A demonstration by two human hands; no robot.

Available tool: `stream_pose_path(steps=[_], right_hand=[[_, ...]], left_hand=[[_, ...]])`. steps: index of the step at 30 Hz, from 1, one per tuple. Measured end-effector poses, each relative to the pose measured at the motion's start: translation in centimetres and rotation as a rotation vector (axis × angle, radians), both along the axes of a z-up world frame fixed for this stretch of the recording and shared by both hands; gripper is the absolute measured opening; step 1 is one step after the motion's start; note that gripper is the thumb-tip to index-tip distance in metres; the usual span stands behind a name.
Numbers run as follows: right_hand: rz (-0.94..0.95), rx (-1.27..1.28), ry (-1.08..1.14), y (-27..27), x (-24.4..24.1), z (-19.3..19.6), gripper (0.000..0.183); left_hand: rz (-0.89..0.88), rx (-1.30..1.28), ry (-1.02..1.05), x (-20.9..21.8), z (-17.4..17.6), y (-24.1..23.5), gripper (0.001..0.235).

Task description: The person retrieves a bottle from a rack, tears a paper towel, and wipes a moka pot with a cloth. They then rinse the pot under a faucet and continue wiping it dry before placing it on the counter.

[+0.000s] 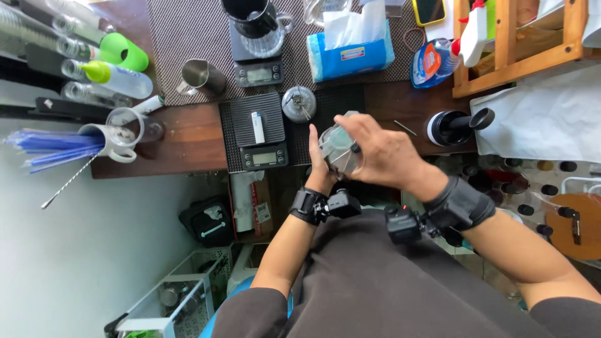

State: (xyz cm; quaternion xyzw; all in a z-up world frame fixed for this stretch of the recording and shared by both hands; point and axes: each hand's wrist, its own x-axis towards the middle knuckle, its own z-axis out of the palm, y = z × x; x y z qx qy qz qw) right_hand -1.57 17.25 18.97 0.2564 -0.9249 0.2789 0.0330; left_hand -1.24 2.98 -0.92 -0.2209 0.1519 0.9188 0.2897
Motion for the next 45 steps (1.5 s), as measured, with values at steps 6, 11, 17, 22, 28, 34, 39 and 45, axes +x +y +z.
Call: stream_pose_path(steps=[6,11,17,22,28,34,39,45], right_hand=[[-0.02,0.018,-0.042,1.2,-0.4,-0.6,0.088],[-0.024,0.004,-0.008,2.0,-0.6,-1.9,0.093],[-0.136,0.096,-0.022,3.8,-1.1,-2.9,0.093],[-0.177,0.156,-0.045,4.6,-1.7,-5.3,0.093],[-0.126,0.097,-0.074,4.1,-2.3,-7.9,0.09],[-0.142,0.133,0.004,3.1,-2.8,-8.6,0.094],[-0.11,0.357,0.007,2.6,-2.4,-8.2,0.112],[-0.127,0.267,0.498,0.3,-1.1,-2.1,0.081]], left_hand=[[-0.08,-0.07,0.08,-0.8,-0.6,-1.9,0.079],[-0.052,-0.088,0.066,-0.8,-3.9,-2.1,0.046],[0.065,-0.381,0.098,-0.8,-8.1,-2.2,0.038],[0.126,-0.479,0.129,-0.8,-8.0,-2.1,0.033],[0.113,-0.568,0.202,-0.8,-6.5,-2.7,0.03],[0.053,-0.63,0.139,-0.4,-5.4,-5.2,0.027],[0.09,-0.74,0.194,1.5,-0.4,-11.5,0.029],[0.417,-0.891,0.138,2.0,-5.1,-23.3,0.03]])
